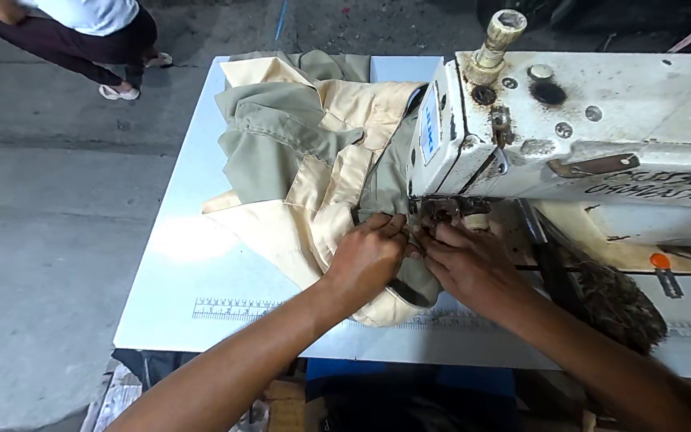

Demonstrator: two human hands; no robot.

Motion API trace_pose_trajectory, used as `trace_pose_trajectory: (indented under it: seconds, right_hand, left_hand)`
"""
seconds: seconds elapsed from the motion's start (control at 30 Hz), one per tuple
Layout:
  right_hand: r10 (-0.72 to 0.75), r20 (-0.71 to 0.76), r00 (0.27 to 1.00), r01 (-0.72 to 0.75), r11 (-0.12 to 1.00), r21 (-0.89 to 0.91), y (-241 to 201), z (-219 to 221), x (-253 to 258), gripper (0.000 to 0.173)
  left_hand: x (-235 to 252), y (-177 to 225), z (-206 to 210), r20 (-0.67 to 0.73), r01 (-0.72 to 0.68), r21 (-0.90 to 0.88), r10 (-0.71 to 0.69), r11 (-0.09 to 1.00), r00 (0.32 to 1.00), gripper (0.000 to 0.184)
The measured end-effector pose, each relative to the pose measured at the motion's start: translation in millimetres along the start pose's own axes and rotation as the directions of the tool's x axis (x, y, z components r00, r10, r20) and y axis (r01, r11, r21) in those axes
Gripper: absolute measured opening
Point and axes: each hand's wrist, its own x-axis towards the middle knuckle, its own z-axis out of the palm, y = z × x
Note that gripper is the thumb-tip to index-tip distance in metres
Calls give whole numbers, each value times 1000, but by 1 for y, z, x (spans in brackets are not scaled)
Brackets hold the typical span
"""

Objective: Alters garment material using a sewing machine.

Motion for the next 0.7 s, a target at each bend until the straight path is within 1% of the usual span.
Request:
trace_pose_trajectory:
  seconds: [0.13, 0.47, 0.53, 0.7]
  right_hand:
    - [-13, -15, 1000, 11, 997, -81, -3, 1, -2, 33]
    - [15, -10, 1000, -16, 991, -130, 7, 3, 1, 37]
    - [25, -4, 1000, -26, 992, -120, 9, 2, 3, 37]
    - [14, -49, 999, -19, 993, -117, 14, 3, 7, 33]
  left_hand:
    - [0, 0, 1, 10, -5, 2, 5, 1000, 1000, 33]
    - [10, 2, -2, 65, 36, 28, -38, 999, 997, 20]
    - [12, 1, 0, 59, 42, 31, -43, 999, 997, 21]
    - [14, -2, 2, 51, 43, 50, -45, 998, 998, 27]
